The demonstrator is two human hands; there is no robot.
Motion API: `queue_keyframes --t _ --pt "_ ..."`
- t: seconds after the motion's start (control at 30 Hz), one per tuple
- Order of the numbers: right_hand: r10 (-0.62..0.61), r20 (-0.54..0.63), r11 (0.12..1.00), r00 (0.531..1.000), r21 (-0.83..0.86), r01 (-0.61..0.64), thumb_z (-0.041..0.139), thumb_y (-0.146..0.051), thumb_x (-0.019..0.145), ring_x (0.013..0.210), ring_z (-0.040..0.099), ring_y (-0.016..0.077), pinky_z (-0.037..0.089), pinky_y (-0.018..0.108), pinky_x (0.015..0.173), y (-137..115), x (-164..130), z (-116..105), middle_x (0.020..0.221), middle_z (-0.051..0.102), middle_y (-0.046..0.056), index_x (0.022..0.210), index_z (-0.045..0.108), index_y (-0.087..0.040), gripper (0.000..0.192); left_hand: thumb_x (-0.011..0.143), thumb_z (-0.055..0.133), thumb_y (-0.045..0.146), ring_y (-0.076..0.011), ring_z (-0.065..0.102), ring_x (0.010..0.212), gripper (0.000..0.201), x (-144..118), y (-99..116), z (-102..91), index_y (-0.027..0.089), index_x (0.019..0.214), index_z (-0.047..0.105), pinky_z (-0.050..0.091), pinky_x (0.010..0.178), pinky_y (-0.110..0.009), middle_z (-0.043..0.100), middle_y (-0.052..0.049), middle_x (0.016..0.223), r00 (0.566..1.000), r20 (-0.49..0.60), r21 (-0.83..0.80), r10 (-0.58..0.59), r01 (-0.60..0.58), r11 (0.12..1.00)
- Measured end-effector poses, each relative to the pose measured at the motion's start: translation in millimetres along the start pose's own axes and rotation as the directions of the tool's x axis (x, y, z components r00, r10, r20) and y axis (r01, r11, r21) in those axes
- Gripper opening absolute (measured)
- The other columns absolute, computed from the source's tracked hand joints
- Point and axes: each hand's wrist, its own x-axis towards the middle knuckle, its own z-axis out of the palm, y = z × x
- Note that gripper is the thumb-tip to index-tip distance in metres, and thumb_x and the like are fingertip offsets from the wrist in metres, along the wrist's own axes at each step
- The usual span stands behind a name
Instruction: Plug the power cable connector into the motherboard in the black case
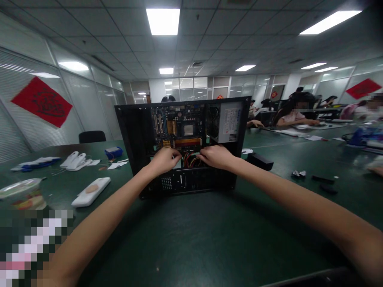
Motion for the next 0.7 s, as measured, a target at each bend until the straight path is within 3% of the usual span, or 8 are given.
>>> queue_keyframes --t 0.1,0.23,0.33,0.43,0.6,0.7 --pt "-0.119 0.03 0.986 0.992 -0.116 0.122 0.037 -0.046 0.108 0.077 0.07 0.0237 0.033 0.031 0.062 17 -38 -4 0.089 0.077 0.013 0.093 0.074 -0.014 0.051 0.102 0.043 0.047 -0.0253 0.071 0.077 0.05 -28 13 -2.8 0.019 0.084 0.079 0.048 0.066 -0.032 0.077 -0.011 0.083 0.993 0.088 0.139 -0.08 0.067 0.988" --pt "-0.276 -0.03 0.937 0.961 -0.232 0.262 0.051 -0.04 0.104 0.073 0.065 0.0226 0.033 0.035 0.068 38 -67 5 0.077 0.074 0.013 0.082 0.073 -0.015 0.04 0.105 0.028 0.055 -0.0289 0.072 0.078 0.068 -37 20 14.6 0.017 0.08 0.079 0.049 0.067 -0.035 0.076 -0.014 0.083 0.971 0.051 0.316 -0.232 0.204 0.927" --pt "-0.371 -0.139 0.904 0.918 -0.283 0.322 0.057 -0.034 0.101 0.071 0.062 0.021 0.033 0.035 0.07 41 -66 15 0.074 0.073 0.01 0.079 0.072 -0.015 0.032 0.105 0.022 0.052 -0.0292 0.073 0.081 0.07 -31 11 23.0 0.017 0.081 0.078 0.05 0.071 -0.036 0.076 -0.015 0.086 0.982 0.01 0.353 -0.189 0.173 0.919" --pt "-0.398 -0.193 0.892 0.897 -0.311 0.329 0.059 -0.033 0.1 0.068 0.062 0.0207 0.033 0.036 0.07 34 -57 20 0.071 0.072 0.008 0.076 0.072 -0.015 0.032 0.105 0.023 0.049 -0.0277 0.073 0.081 0.067 -24 -5 20.1 0.018 0.08 0.077 0.049 0.071 -0.035 0.076 -0.014 0.087 0.989 0.056 0.334 -0.14 0.114 0.936" --pt "-0.37 -0.125 0.889 0.921 -0.336 0.311 0.056 -0.038 0.101 0.064 0.063 0.0212 0.033 0.037 0.069 13 -45 13 0.064 0.072 0.01 0.07 0.075 -0.014 0.043 0.104 0.024 0.056 -0.0268 0.072 0.08 0.069 -19 -24 11.7 0.019 0.079 0.076 0.046 0.068 -0.033 0.076 -0.014 0.086 0.978 0.124 0.288 -0.165 0.124 0.949" --pt "-0.367 -0.089 0.886 0.926 -0.337 0.319 0.054 -0.041 0.103 0.062 0.063 0.0206 0.033 0.036 0.068 -4 -41 6 0.062 0.072 0.01 0.068 0.077 -0.014 0.049 0.103 0.026 0.054 -0.0276 0.072 0.081 0.066 -24 -27 13.2 0.019 0.079 0.076 0.046 0.068 -0.034 0.076 -0.013 0.086 0.977 0.09 0.323 -0.194 0.156 0.934"
